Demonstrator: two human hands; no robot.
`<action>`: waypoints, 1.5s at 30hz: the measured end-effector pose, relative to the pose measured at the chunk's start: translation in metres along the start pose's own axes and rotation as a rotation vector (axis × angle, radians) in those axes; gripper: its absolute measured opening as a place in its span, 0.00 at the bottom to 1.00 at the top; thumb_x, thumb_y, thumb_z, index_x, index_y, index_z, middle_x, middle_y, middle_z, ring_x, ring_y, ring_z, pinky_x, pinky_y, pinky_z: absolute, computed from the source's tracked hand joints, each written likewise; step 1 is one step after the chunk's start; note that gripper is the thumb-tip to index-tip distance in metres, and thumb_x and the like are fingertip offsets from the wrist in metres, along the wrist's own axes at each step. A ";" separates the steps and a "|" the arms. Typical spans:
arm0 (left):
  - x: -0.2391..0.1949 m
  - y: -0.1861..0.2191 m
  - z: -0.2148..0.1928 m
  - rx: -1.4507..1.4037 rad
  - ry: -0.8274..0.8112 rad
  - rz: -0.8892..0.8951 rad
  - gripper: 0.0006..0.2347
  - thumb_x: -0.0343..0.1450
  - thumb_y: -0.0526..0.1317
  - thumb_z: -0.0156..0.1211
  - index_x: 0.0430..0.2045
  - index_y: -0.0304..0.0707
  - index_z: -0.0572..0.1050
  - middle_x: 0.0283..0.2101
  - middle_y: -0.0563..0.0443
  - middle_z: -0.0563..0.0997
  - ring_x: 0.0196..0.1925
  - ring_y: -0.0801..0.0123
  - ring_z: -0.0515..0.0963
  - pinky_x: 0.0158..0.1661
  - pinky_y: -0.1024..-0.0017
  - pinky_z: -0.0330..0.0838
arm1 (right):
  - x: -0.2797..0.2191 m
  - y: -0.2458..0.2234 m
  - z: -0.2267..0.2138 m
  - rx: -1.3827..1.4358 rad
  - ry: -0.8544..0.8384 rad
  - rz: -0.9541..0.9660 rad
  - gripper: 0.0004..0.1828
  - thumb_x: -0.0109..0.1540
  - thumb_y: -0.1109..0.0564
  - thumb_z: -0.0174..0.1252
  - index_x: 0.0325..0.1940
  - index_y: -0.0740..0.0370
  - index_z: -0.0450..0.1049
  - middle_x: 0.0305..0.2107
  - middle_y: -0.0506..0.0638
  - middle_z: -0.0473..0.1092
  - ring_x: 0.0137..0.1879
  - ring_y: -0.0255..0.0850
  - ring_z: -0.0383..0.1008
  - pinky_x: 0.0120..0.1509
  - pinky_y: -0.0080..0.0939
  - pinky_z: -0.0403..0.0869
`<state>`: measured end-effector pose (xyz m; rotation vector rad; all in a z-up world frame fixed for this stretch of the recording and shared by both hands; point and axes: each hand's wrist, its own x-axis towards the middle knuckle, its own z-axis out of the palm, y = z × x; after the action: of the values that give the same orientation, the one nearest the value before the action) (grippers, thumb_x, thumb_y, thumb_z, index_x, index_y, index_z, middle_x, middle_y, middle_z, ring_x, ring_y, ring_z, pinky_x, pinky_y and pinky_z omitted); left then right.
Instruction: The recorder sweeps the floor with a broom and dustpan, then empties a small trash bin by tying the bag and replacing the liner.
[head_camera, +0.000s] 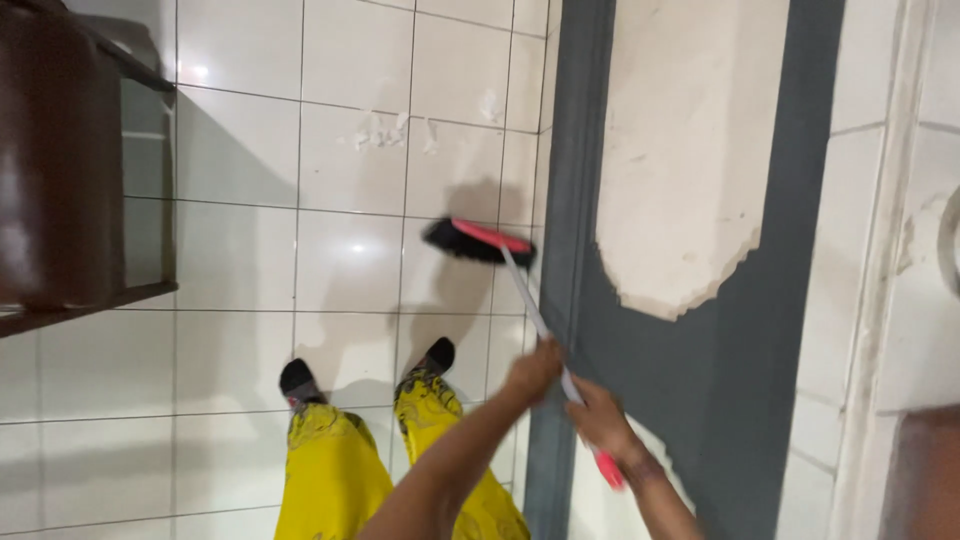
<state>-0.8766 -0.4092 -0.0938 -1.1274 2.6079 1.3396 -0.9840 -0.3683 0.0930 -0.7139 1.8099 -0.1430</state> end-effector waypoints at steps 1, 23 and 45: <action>0.035 -0.023 0.012 -0.028 0.134 -0.060 0.20 0.74 0.36 0.55 0.62 0.32 0.63 0.65 0.35 0.66 0.58 0.52 0.79 0.45 0.58 0.80 | 0.033 -0.005 -0.004 -0.030 0.076 -0.202 0.30 0.62 0.59 0.59 0.68 0.68 0.66 0.30 0.44 0.77 0.28 0.28 0.74 0.29 0.33 0.74; -0.084 -0.087 -0.192 -0.050 0.499 -0.398 0.23 0.69 0.29 0.50 0.62 0.29 0.64 0.68 0.22 0.62 0.68 0.36 0.67 0.55 0.60 0.76 | 0.078 -0.194 0.028 0.228 -0.567 -0.012 0.33 0.64 0.60 0.57 0.74 0.67 0.61 0.24 0.47 0.71 0.22 0.32 0.67 0.24 0.33 0.67; 0.007 -0.116 -0.345 -0.164 0.847 -0.437 0.18 0.69 0.31 0.52 0.55 0.37 0.70 0.69 0.31 0.66 0.66 0.40 0.73 0.54 0.56 0.77 | 0.140 -0.393 -0.021 0.139 -0.470 0.043 0.29 0.64 0.62 0.51 0.71 0.56 0.60 0.22 0.46 0.69 0.20 0.35 0.65 0.22 0.36 0.66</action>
<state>-0.7070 -0.7018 0.0418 -2.5655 2.4116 1.1430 -0.8729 -0.7666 0.1555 -0.5544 1.3506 -0.0639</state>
